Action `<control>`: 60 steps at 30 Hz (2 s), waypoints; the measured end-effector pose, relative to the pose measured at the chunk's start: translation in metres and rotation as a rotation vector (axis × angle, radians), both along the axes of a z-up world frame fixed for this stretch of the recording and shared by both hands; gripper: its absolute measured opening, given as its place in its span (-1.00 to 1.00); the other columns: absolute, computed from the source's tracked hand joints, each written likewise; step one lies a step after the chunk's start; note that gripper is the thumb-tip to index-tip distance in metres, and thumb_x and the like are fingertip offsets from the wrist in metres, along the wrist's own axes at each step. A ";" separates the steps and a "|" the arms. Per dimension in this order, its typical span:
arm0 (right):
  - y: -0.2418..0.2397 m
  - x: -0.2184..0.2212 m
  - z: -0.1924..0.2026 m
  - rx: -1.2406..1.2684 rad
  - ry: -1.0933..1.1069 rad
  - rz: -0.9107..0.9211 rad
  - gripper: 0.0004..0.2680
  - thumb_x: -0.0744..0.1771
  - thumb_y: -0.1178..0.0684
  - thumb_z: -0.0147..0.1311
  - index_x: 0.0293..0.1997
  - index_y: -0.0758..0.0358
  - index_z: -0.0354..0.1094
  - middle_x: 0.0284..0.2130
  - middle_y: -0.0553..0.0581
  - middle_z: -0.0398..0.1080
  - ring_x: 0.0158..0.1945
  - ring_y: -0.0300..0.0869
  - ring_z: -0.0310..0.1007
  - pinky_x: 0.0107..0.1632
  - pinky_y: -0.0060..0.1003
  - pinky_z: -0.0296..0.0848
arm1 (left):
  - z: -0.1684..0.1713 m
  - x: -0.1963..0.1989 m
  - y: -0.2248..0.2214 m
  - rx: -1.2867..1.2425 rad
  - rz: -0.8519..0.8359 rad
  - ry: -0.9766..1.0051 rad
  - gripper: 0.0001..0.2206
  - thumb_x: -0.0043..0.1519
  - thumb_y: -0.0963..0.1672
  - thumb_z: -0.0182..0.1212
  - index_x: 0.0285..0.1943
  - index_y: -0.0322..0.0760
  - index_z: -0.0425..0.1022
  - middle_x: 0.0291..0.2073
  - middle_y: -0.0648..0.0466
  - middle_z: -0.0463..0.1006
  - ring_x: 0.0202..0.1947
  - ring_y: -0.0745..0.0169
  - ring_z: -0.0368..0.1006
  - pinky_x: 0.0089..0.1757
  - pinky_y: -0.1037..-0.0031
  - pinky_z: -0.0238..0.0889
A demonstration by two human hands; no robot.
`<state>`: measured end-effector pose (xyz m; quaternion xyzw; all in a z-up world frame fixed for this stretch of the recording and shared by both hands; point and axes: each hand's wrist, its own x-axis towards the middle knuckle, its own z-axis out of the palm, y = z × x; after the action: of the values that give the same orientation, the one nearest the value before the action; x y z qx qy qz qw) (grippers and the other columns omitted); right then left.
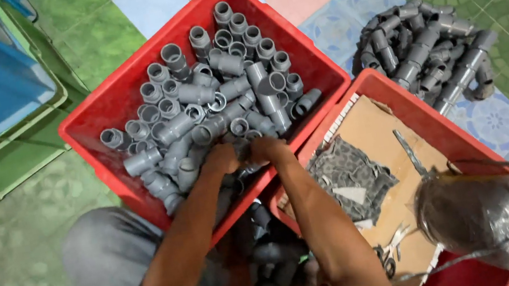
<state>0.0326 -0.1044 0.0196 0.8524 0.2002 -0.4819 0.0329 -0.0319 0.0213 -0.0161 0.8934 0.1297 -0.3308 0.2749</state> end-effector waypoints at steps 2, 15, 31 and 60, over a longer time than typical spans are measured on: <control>-0.003 -0.017 0.034 0.087 -0.076 0.010 -0.64 0.29 -0.05 -0.03 0.21 0.21 0.32 0.19 0.26 0.32 0.30 0.18 0.23 0.21 0.34 0.20 | 0.009 -0.010 -0.002 0.020 -0.034 -0.025 -0.62 0.13 -0.13 0.20 0.08 -0.53 0.48 0.04 -0.41 0.46 0.07 -0.36 0.42 -0.04 -0.06 0.40; -0.101 -0.075 0.204 0.835 -0.241 -0.587 -0.48 0.15 -0.30 0.36 0.09 0.21 0.40 0.06 0.36 0.42 0.22 0.17 0.34 0.27 0.04 0.29 | 0.159 -0.031 -0.041 0.025 -0.422 -0.802 -0.36 -0.13 0.10 0.45 0.09 -0.25 0.52 0.14 -0.05 0.42 0.26 -0.11 0.14 0.17 0.08 0.09; -0.220 -0.136 0.104 0.927 -0.037 -1.391 -0.77 0.32 0.03 0.07 -0.01 0.34 0.42 -0.57 0.33 0.38 -0.56 0.01 0.49 -0.83 -0.33 0.21 | 0.194 -0.063 -0.128 -0.269 -0.857 -0.613 -0.42 -0.24 0.01 0.47 -0.03 -0.34 0.58 0.30 0.03 0.37 0.34 -0.23 0.08 0.24 0.03 0.05; -0.284 -0.164 0.183 1.123 -0.130 -1.146 -0.73 0.21 0.27 0.31 -0.07 0.55 0.37 -0.47 0.11 0.47 -0.56 -0.31 0.31 -0.54 -0.49 0.30 | 0.193 -0.061 -0.165 0.605 -0.830 -0.802 -0.34 -0.16 0.21 0.42 0.13 0.04 0.56 0.47 -0.02 0.05 0.51 -0.13 -0.36 0.36 -0.04 -0.64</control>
<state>-0.1318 -0.3879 0.2027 0.7382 -0.0581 -0.2007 -0.6415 -0.0924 -0.1438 0.1774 0.9614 -0.2512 0.0007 -0.1121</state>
